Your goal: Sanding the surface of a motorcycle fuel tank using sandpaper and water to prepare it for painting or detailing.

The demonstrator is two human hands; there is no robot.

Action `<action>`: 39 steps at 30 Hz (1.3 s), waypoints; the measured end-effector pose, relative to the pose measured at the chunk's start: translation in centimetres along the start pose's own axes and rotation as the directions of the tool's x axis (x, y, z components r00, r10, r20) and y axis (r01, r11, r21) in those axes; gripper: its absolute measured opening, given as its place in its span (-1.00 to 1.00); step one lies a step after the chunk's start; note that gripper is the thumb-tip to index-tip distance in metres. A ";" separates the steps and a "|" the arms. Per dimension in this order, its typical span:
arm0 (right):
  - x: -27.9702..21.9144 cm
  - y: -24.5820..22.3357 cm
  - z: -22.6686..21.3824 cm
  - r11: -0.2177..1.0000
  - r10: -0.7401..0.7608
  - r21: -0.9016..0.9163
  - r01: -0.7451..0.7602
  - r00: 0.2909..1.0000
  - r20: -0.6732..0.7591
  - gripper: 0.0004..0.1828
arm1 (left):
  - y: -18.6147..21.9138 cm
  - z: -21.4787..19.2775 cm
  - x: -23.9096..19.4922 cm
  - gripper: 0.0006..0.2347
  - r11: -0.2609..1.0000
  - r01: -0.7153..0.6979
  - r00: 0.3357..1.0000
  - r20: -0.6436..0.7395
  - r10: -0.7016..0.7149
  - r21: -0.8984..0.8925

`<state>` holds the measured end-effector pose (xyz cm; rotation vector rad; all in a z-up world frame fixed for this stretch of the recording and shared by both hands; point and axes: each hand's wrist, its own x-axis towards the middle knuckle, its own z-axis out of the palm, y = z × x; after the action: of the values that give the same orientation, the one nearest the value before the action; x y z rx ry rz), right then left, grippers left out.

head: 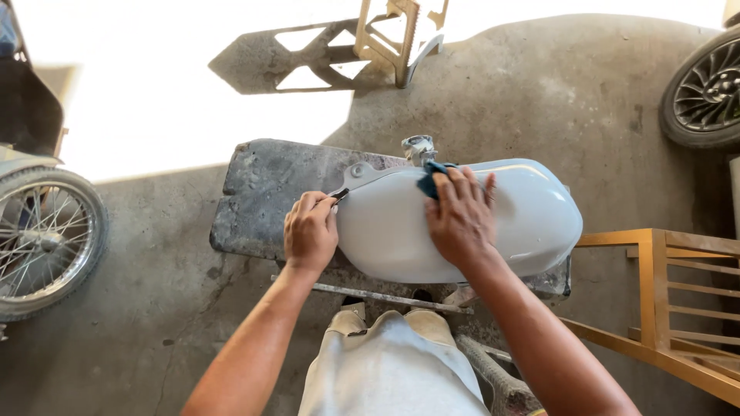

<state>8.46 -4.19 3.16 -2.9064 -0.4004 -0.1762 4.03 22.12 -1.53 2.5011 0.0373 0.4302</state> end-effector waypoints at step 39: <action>-6.8 15.3 -3.8 0.960 -0.115 0.198 0.200 0.920 -0.375 -0.61 | 17.9 9.9 -3.2 -0.74 0.952 -0.241 0.951 -0.150 0.270 0.187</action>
<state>5.88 -21.17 3.04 -2.5356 -0.5491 -0.6331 2.87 1.52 0.01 2.6353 -0.1938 0.7830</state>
